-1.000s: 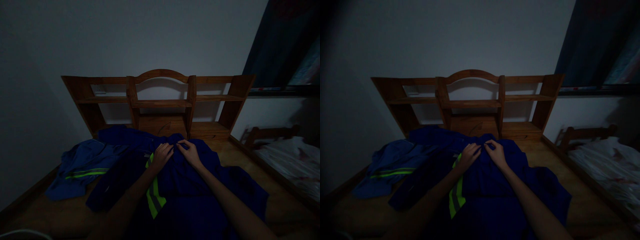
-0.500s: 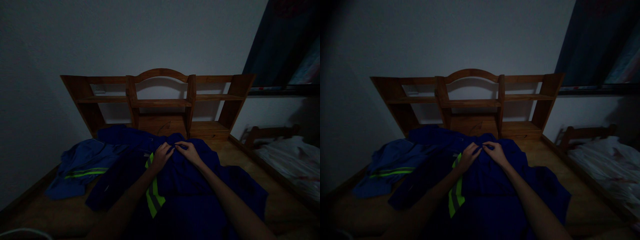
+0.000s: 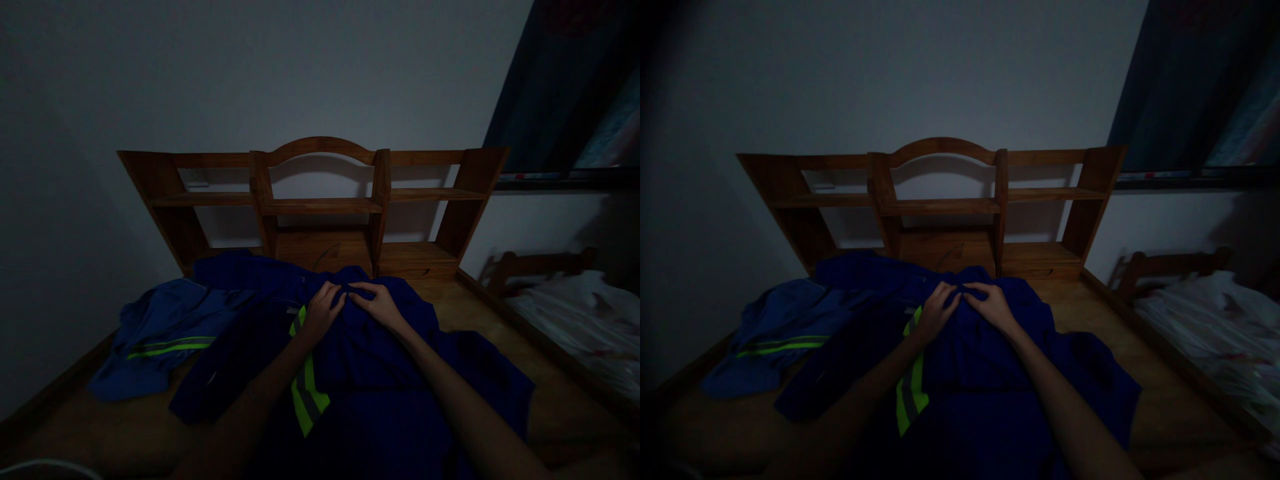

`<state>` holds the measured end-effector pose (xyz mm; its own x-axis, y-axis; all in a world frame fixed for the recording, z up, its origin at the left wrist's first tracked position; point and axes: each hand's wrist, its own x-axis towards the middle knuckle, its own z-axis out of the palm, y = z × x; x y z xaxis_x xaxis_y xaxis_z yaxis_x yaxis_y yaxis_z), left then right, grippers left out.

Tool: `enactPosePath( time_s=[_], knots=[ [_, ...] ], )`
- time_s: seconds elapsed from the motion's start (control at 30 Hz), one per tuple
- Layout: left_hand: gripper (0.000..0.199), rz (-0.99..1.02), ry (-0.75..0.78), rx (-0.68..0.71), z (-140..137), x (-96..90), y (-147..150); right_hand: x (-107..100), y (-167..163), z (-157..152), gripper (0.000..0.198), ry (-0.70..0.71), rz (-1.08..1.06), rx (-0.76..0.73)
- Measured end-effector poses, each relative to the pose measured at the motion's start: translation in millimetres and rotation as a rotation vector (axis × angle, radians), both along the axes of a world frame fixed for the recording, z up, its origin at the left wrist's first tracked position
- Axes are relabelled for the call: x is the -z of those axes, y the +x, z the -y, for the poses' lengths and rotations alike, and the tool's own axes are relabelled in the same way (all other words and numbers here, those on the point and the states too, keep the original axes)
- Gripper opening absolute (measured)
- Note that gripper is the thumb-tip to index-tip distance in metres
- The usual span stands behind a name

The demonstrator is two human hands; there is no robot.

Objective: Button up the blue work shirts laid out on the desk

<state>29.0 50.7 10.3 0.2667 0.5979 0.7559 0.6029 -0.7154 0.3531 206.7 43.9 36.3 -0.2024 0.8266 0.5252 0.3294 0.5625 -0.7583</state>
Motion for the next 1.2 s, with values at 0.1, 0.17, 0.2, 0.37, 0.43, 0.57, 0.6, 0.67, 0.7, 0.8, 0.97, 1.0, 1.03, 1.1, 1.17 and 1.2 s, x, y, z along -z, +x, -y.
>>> enactPosePath(
  time_s=[0.1, 0.17, 0.2, 0.37, 0.43, 0.57, 0.6, 0.67, 0.7, 0.8, 0.97, 1.0, 1.03, 1.1, 1.17, 1.2],
  knots=[
    [0.020, -0.010, -0.004, -0.008, 1.3, -2.1, 0.4, -1.9, -0.6, 2.5, 0.030, 0.026, 0.027, -0.009],
    [0.019, -0.019, -0.012, -0.004, 1.9, -2.9, 0.2, -2.6, -0.7, 3.4, 0.033, 0.037, 0.041, -0.013],
    [0.019, -0.024, -0.015, 0.001, 2.1, -3.0, 0.1, -2.7, -0.6, 3.6, 0.034, 0.041, 0.048, -0.013],
    [0.018, -0.066, 0.008, 0.028, 0.6, -0.4, -0.2, -1.5, -0.4, 2.2, 0.031, 0.050, 0.090, 0.003],
    [0.019, -0.079, 0.022, 0.022, -0.5, 0.7, -0.6, -0.7, -0.7, 2.0, 0.030, 0.066, 0.107, 0.016],
    [0.021, -0.079, 0.011, 0.019, -1.1, 0.4, -2.8, 1.2, -0.2, 3.0, 0.028, 0.125, 0.195, 0.075],
    [0.021, -0.075, 0.006, 0.019, -0.9, 0.0, -3.5, 1.8, 0.3, 3.4, 0.029, 0.143, 0.235, 0.097],
    [0.020, -0.066, 0.008, 0.014, -0.5, -0.6, -4.3, 3.0, 1.2, 4.3, 0.030, 0.185, 0.323, 0.132],
    [0.019, -0.063, 0.017, 0.010, -0.4, -0.7, -4.5, 3.5, 1.5, 5.0, 0.030, 0.208, 0.365, 0.145],
    [0.017, -0.068, 0.051, -0.001, -0.6, -0.1, -3.9, 3.7, 0.5, 7.6, 0.032, 0.277, 0.477, 0.184],
    [0.017, -0.069, 0.086, -0.028, -1.4, 2.7, -2.4, -1.3, -3.7, 12.9, 0.034, 0.339, 0.584, 0.273],
    [0.017, -0.078, 0.093, -0.034, -1.4, 3.3, -2.3, -2.6, -3.9, 13.8, 0.035, 0.341, 0.587, 0.267],
    [0.017, -0.092, 0.100, -0.038, -1.3, 3.7, -2.3, -3.9, -3.8, 14.7, 0.036, 0.341, 0.588, 0.251],
    [0.018, -0.125, 0.102, -0.042, -1.0, 4.2, -2.7, -5.8, -2.7, 16.2, 0.038, 0.341, 0.588, 0.209],
    [0.018, -0.149, 0.093, -0.037, -0.4, 4.0, -3.2, -7.0, -1.4, 17.3, 0.038, 0.341, 0.598, 0.186],
    [0.018, -0.155, 0.091, -0.033, -0.1, 3.7, -3.5, -7.2, -0.9, 17.7, 0.038, 0.342, 0.607, 0.182]
  ],
)
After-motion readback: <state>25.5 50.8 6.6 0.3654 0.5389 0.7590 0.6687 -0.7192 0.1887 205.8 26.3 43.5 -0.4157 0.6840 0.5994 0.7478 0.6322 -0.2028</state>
